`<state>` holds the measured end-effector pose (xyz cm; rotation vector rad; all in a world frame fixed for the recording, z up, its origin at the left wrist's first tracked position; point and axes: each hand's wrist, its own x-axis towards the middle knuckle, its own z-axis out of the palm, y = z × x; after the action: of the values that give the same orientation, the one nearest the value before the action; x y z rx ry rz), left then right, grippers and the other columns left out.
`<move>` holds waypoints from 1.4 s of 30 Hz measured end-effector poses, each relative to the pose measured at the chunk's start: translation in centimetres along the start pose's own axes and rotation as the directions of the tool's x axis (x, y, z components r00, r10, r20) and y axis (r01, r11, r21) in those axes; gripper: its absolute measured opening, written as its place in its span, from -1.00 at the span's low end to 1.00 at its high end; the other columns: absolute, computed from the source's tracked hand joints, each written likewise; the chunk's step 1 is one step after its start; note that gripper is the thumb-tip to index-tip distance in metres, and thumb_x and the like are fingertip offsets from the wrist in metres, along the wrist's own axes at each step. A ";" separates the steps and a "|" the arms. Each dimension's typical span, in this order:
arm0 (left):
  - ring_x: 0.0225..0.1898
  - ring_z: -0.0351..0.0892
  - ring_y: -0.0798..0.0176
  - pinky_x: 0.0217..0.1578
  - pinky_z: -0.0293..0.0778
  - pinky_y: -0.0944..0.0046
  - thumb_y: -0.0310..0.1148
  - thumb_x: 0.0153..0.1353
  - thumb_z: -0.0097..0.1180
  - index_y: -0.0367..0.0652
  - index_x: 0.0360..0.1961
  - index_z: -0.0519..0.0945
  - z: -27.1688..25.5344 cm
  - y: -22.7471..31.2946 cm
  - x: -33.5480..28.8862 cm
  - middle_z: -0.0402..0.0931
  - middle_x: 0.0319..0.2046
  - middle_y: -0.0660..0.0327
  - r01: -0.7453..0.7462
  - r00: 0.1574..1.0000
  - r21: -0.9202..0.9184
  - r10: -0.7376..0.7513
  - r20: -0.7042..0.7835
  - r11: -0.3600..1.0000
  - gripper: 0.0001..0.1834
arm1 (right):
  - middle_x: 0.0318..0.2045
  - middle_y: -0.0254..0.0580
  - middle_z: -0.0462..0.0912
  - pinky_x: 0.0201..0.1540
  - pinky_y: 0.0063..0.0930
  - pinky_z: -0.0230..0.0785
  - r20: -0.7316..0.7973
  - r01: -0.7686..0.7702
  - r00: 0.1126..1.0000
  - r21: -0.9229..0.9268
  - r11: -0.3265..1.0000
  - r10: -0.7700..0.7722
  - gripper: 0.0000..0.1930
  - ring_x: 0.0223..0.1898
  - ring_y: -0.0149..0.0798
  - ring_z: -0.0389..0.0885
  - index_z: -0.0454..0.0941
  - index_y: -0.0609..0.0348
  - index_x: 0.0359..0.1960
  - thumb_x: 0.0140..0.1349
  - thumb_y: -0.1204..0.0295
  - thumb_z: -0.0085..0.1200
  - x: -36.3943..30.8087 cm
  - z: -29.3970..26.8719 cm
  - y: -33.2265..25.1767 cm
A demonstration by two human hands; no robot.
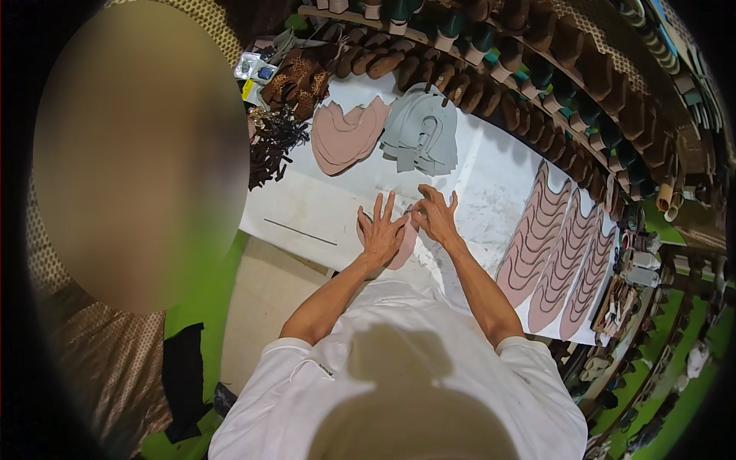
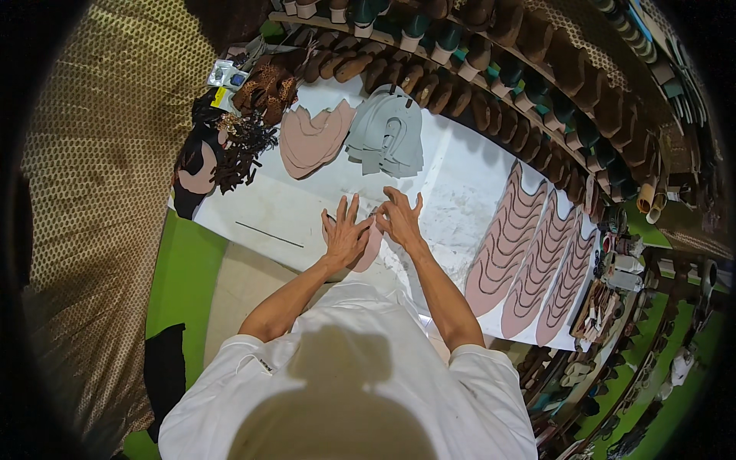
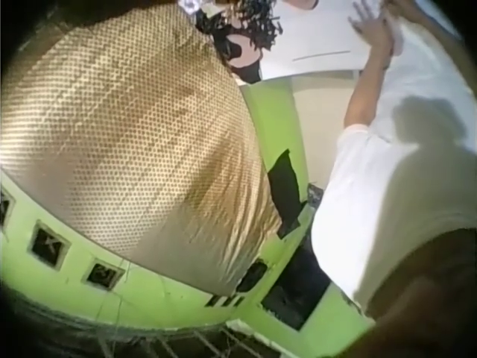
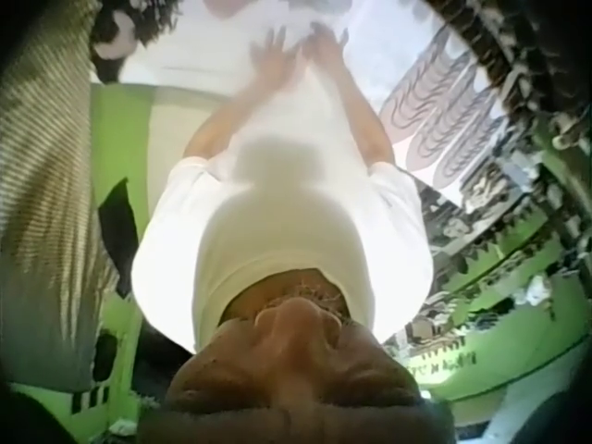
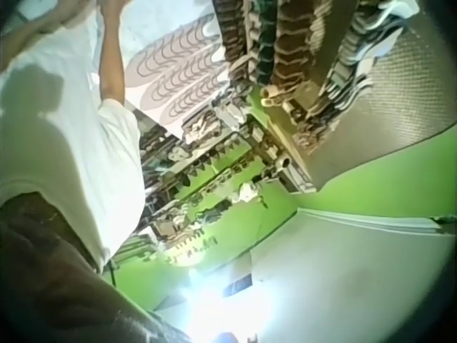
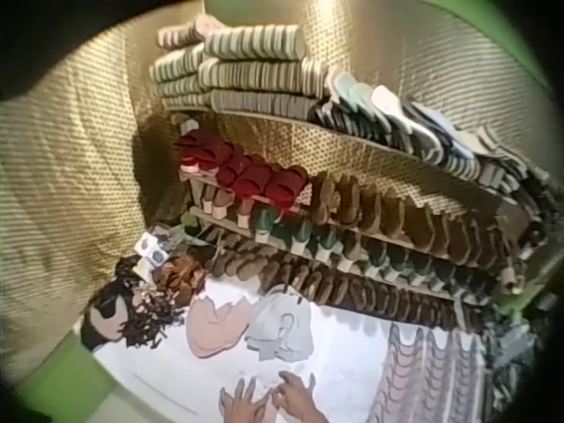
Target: Organizing and stacking various pre-cut shoe components on a work table.
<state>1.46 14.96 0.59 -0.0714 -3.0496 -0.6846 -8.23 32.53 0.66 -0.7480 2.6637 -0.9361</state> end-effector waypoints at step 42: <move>0.60 -0.14 -0.20 0.32 -0.22 -0.67 -0.22 0.33 0.19 0.24 0.23 0.65 -0.3 -0.4 -0.4 -0.06 0.62 0.02 0.052 0.997 -0.035 -0.050 0.051 0.998 -0.57 | 0.23 -0.24 0.53 0.44 0.53 -0.34 0.003 -0.008 1.000 -0.130 0.992 0.008 -0.82 0.31 -0.13 0.45 0.72 0.04 -0.20 0.38 0.26 0.17 2.1 0.3 -0.5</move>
<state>1.85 14.44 0.63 -0.0108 -3.0967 -0.7528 -9.66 30.91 0.69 -0.7649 2.7431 -0.7644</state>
